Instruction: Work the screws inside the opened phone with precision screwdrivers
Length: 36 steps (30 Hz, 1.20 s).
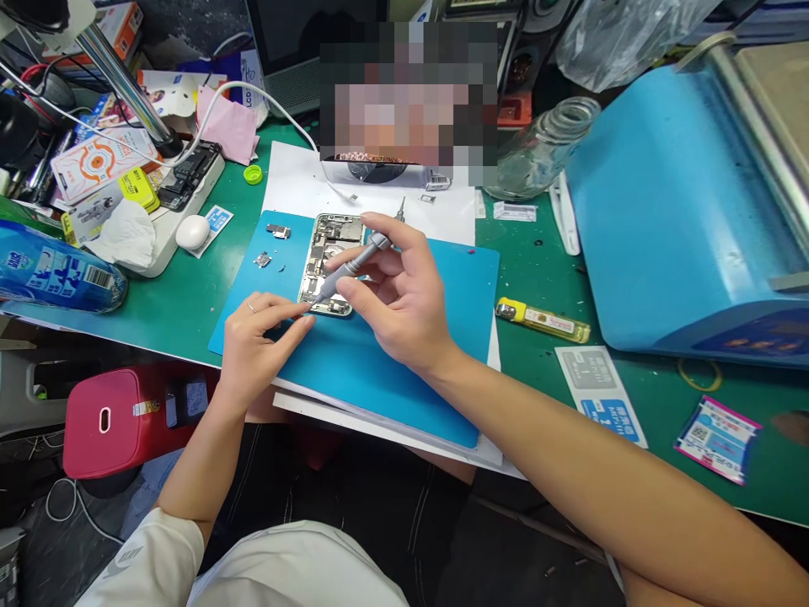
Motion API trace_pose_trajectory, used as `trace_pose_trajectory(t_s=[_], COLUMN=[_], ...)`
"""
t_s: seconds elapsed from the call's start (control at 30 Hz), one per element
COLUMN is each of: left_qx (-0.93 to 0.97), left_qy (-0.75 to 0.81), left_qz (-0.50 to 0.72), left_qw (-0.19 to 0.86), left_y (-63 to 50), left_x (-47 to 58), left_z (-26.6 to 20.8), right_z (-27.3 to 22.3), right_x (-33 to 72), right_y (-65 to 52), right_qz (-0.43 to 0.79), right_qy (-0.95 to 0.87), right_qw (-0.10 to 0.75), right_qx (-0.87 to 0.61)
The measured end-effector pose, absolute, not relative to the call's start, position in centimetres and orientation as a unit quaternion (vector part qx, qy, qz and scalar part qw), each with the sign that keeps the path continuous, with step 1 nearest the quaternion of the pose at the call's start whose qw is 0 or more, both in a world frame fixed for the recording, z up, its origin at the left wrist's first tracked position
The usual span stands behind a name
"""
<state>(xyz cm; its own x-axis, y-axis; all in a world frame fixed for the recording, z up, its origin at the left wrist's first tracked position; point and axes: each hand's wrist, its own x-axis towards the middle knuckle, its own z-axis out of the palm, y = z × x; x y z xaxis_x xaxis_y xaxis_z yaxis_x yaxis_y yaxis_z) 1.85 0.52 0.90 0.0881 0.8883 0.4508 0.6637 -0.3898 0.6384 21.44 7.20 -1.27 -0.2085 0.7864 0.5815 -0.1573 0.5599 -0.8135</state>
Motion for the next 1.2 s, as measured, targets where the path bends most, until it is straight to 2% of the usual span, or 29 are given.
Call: trace_pose_trajectory(t_s=[0.2, 0.33, 0.43, 0.57, 0.63, 0.73, 0.9, 1.1, 1.2], left_qx=[0.72, 0.735, 0.769, 0.836, 0.855, 0.864, 0.863, 0.858, 0.853], left_qy=[0.543, 0.558, 0.563, 0.526, 0.504, 0.49, 0.486, 0.494, 0.498], left_qz=[0.41, 0.38, 0.302, 0.157, 0.123, 0.118, 0.135, 0.139, 0.151], left_qw=[0.134, 0.055, 0.014, 0.007, 0.007, 0.003, -0.005, 0.021, 0.041], left_y=[0.4, -0.4, -1.0, -0.7, -0.3, 0.2, 0.5, 0.7, 0.7], left_x=[2.0, 1.5, 0.5, -1.0, -1.4, -1.5, -1.2, -1.1, -1.2], left_z=[0.9, 0.5, 0.6, 1.4, 1.7, 1.6, 1.1, 1.3, 1.3], right_z=[-1.4, -1.5, -0.6, 1.2, 1.3, 0.2, -2.1, -1.9, -1.5], right_x=[21.4, 21.7, 22.0, 21.7, 21.1, 20.3, 20.0, 20.0, 20.0], right_y=[7.1, 7.2, 7.5, 7.9, 8.3, 9.0, 9.7, 10.0, 10.0], right_qz=[0.399, 0.349, 0.285, 0.222, 0.212, 0.21, 0.142, 0.113, 0.137], right_qy=[-0.659, -0.672, -0.701, -0.758, -0.772, -0.774, -0.775, -0.772, -0.784], right_qw=[0.583, 0.597, 0.604, 0.582, 0.573, 0.574, 0.595, 0.598, 0.577], right_qx=[-0.259, -0.262, -0.25, -0.194, -0.174, -0.166, -0.158, -0.185, -0.186])
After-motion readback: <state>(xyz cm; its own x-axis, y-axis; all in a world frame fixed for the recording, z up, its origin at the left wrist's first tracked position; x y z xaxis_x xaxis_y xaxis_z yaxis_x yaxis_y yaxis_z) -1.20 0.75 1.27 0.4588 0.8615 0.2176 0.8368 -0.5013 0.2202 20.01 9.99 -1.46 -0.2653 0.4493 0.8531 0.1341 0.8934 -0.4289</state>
